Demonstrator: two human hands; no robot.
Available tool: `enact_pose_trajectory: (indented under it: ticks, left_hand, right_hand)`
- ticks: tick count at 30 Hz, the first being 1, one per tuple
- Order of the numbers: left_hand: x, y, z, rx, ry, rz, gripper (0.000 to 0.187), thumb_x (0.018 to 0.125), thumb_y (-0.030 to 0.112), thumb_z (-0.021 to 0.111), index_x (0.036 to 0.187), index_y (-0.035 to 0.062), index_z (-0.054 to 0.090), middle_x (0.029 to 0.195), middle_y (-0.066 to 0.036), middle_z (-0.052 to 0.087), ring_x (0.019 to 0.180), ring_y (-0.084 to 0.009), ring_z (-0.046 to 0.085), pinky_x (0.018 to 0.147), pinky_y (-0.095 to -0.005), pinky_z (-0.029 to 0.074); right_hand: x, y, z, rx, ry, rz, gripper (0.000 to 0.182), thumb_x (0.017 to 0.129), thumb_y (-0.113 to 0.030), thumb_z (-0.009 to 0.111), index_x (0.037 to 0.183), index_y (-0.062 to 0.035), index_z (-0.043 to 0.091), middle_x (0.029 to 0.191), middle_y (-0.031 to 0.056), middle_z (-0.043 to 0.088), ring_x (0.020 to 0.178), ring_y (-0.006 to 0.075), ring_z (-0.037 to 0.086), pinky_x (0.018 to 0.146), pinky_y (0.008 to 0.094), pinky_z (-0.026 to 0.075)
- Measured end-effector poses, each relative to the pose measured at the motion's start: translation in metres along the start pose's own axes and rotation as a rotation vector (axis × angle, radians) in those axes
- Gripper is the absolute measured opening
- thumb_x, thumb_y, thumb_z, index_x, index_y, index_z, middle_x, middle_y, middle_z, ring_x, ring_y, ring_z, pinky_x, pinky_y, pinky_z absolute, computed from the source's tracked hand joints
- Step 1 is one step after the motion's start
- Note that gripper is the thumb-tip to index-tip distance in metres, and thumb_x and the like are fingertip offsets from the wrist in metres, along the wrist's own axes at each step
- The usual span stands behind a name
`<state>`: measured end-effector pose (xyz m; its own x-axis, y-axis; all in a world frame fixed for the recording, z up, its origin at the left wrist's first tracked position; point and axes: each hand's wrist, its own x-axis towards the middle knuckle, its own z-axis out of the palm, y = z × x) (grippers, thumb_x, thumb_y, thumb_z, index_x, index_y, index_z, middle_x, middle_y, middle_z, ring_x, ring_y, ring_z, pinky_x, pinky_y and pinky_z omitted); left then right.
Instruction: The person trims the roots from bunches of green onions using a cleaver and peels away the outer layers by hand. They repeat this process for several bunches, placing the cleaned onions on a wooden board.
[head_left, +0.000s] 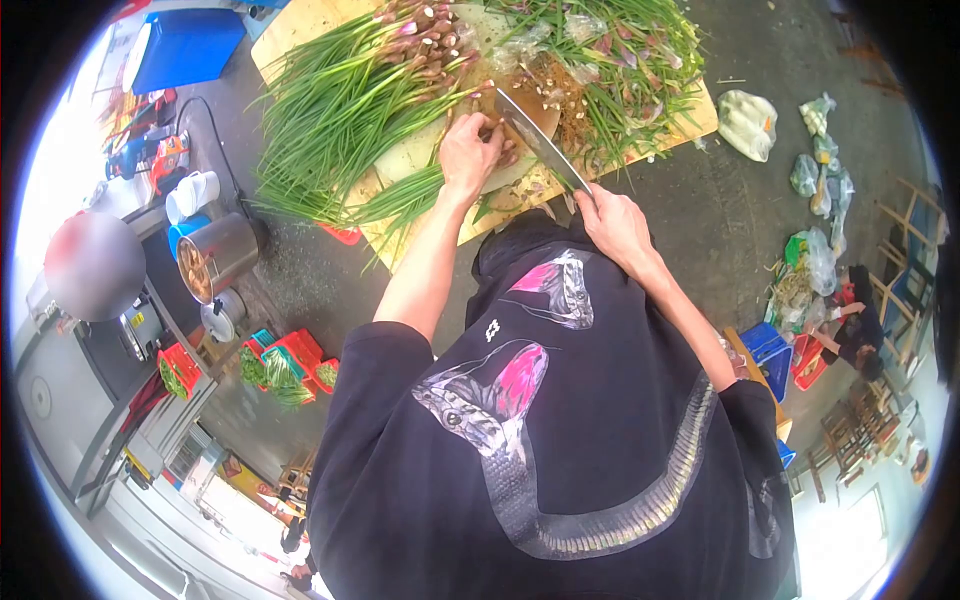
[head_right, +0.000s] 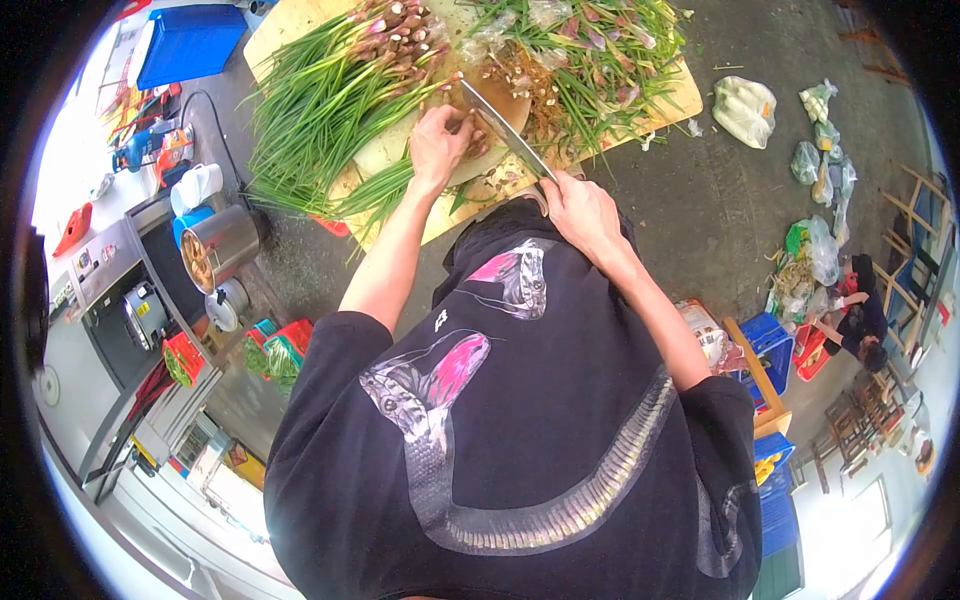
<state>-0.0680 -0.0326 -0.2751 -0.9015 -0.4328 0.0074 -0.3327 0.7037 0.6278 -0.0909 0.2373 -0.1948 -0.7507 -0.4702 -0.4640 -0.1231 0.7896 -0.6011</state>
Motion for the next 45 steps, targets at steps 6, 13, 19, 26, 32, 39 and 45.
enact_pose_trajectory:
  ticks: [6,13,19,26,32,39,45]
  left_hand:
    - [0.002,0.000,-0.001,-0.011,-0.005,0.002,0.021,0.090,0.027,0.079,0.089,0.0064,0.075,0.085,-0.015,0.070,0.078,-0.0370,0.070,0.072,-0.0484,0.055]
    - [0.001,0.001,-0.003,-0.046,-0.042,-0.028,0.021,0.090,0.026,0.079,0.092,0.0057,0.077,0.088,-0.017,0.071,0.080,-0.0367,0.071,0.074,-0.0473,0.055]
    - [0.002,-0.004,-0.002,-0.108,-0.024,-0.020,0.016,0.090,0.020,0.078,0.097,0.0059,0.076,0.092,-0.017,0.072,0.084,-0.0366,0.071,0.077,-0.0461,0.056]
    - [-0.011,-0.014,-0.028,0.055,0.197,0.223,0.016,0.087,0.008,0.080,0.103,0.0088,0.076,0.105,-0.011,0.074,0.101,-0.0339,0.070,0.092,-0.0453,0.054]
    - [-0.030,0.016,-0.023,0.049,0.000,0.252,0.022,0.090,0.017,0.082,0.109,0.0068,0.081,0.108,-0.012,0.077,0.104,-0.0342,0.071,0.094,-0.0431,0.054]
    - [-0.029,0.018,-0.027,-0.534,-0.112,-0.183,0.028,0.094,0.011,0.082,0.121,0.0052,0.079,0.124,-0.011,0.078,0.116,-0.0188,0.072,0.103,-0.0324,0.054]
    - [-0.032,0.024,-0.065,-0.900,-0.143,-0.251,0.032,0.094,0.002,0.082,0.125,0.0012,0.075,0.124,-0.009,0.077,0.116,-0.0166,0.070,0.106,-0.0325,0.052]
  right_hand:
    - [-0.003,-0.004,-0.003,-0.034,0.015,-0.027,0.032,0.108,-0.032,0.056,0.105,-0.0030,0.069,0.085,0.0278,0.072,0.086,0.0496,0.071,0.076,0.0590,0.055]
    - [-0.004,-0.007,-0.003,-0.087,-0.031,-0.019,0.030,0.109,-0.030,0.053,0.112,-0.0028,0.066,0.087,0.0291,0.073,0.086,0.0514,0.071,0.077,0.0612,0.055]
    - [0.010,0.000,0.008,-0.118,-0.028,-0.025,0.031,0.109,-0.030,0.053,0.112,-0.0029,0.066,0.088,0.0288,0.073,0.087,0.0508,0.071,0.078,0.0614,0.055]
    - [0.005,0.004,-0.013,-0.077,0.113,0.088,0.034,0.108,-0.031,0.052,0.113,-0.0021,0.071,0.088,0.0291,0.074,0.088,0.0493,0.073,0.079,0.0587,0.056]
    - [-0.005,0.010,-0.015,0.052,0.099,0.052,0.035,0.107,-0.034,0.055,0.110,-0.0046,0.072,0.088,0.0287,0.072,0.087,0.0503,0.071,0.077,0.0584,0.055]
    - [-0.019,0.011,-0.009,0.112,0.072,0.048,0.033,0.108,-0.036,0.057,0.110,-0.0060,0.072,0.087,0.0273,0.071,0.087,0.0494,0.070,0.074,0.0575,0.053]
    - [-0.018,0.008,-0.012,0.142,0.064,0.104,0.031,0.107,-0.034,0.057,0.108,-0.0058,0.071,0.084,0.0269,0.071,0.086,0.0491,0.070,0.074,0.0571,0.053]
